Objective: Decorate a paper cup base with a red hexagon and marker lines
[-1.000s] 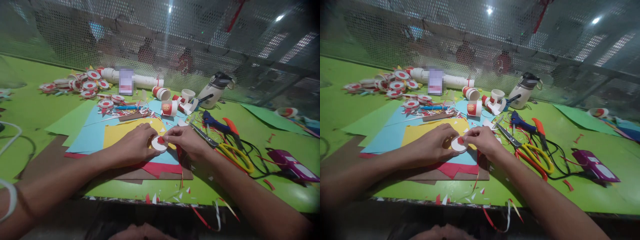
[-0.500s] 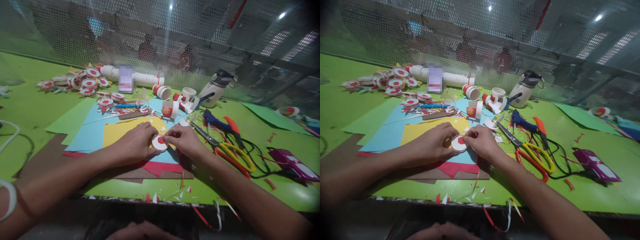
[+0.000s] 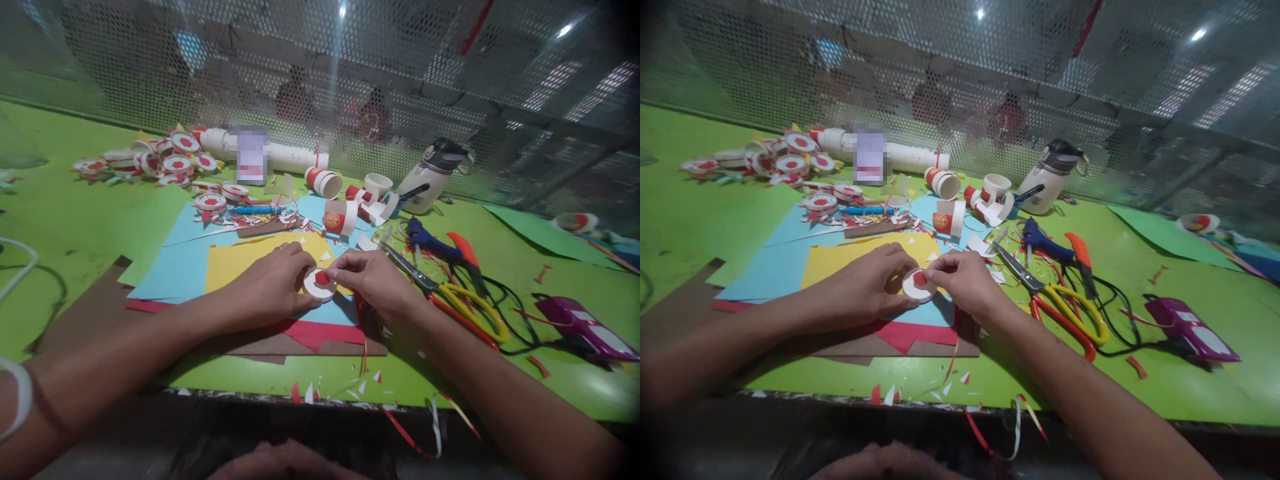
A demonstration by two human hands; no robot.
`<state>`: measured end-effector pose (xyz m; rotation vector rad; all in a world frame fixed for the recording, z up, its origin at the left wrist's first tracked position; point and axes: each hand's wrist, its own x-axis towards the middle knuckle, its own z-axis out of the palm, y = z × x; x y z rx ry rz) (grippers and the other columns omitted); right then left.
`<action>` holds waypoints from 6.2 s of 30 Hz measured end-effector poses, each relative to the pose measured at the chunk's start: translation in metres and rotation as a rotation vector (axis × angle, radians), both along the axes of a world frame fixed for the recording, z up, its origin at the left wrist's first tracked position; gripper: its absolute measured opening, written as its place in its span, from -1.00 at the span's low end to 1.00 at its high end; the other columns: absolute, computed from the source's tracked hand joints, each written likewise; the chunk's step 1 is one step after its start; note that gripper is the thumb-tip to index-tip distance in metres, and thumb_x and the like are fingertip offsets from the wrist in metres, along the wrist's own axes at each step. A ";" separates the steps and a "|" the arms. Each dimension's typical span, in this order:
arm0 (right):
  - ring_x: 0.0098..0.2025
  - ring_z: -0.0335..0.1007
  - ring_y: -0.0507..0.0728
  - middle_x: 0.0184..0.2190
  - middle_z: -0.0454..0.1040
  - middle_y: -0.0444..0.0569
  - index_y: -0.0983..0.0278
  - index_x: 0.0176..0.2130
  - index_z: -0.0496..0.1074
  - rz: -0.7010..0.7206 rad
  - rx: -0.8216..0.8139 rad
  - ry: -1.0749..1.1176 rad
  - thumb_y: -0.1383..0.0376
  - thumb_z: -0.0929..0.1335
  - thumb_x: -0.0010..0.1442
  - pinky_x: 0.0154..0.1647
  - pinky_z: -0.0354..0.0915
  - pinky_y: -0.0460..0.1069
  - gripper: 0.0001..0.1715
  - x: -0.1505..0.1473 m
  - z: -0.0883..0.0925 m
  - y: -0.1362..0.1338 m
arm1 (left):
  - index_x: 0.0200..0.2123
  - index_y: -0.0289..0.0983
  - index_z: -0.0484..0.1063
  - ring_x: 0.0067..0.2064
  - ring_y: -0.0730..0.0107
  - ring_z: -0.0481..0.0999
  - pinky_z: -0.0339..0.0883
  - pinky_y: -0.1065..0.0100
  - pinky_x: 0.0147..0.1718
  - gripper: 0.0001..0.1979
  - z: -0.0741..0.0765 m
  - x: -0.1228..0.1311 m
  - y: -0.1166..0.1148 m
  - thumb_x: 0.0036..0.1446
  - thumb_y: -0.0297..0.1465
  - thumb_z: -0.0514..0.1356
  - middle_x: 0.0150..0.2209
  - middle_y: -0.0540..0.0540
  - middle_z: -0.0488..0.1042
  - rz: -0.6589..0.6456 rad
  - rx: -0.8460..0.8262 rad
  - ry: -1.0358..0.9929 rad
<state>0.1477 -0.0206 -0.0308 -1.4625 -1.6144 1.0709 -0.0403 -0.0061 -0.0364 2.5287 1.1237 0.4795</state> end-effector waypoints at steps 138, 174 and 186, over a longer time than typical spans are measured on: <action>-0.20 0.15 0.22 -0.21 0.29 0.08 0.31 0.08 0.33 0.383 0.366 -0.801 0.10 0.23 0.32 -0.21 0.22 0.12 -0.54 0.008 0.000 -0.041 | -0.17 -0.26 0.40 -0.15 0.19 0.34 0.28 0.21 -0.22 -0.75 -0.003 -0.001 0.003 0.09 -0.28 0.22 -0.20 -0.11 0.35 -0.054 -0.018 0.033; -0.31 0.39 0.08 -0.34 0.47 -0.06 0.29 -0.27 0.42 -0.008 0.330 -0.299 0.34 0.27 0.28 -0.26 0.29 0.00 -0.87 0.021 -0.005 -0.034 | -0.12 -0.27 0.36 -0.16 0.27 0.36 0.28 0.27 -0.23 -0.72 -0.001 -0.001 0.002 0.10 -0.31 0.21 -0.16 -0.10 0.34 -0.064 -0.062 -0.071; -0.33 0.38 0.08 -0.38 0.46 -0.05 0.32 -0.30 0.45 -0.017 0.341 -0.311 0.34 0.29 0.25 -0.29 0.27 -0.01 -0.85 0.019 -0.007 -0.032 | -0.10 -0.26 0.34 -0.14 0.29 0.36 0.26 0.31 -0.22 -0.72 -0.005 -0.002 0.003 0.11 -0.33 0.22 -0.16 -0.08 0.32 -0.096 0.025 -0.158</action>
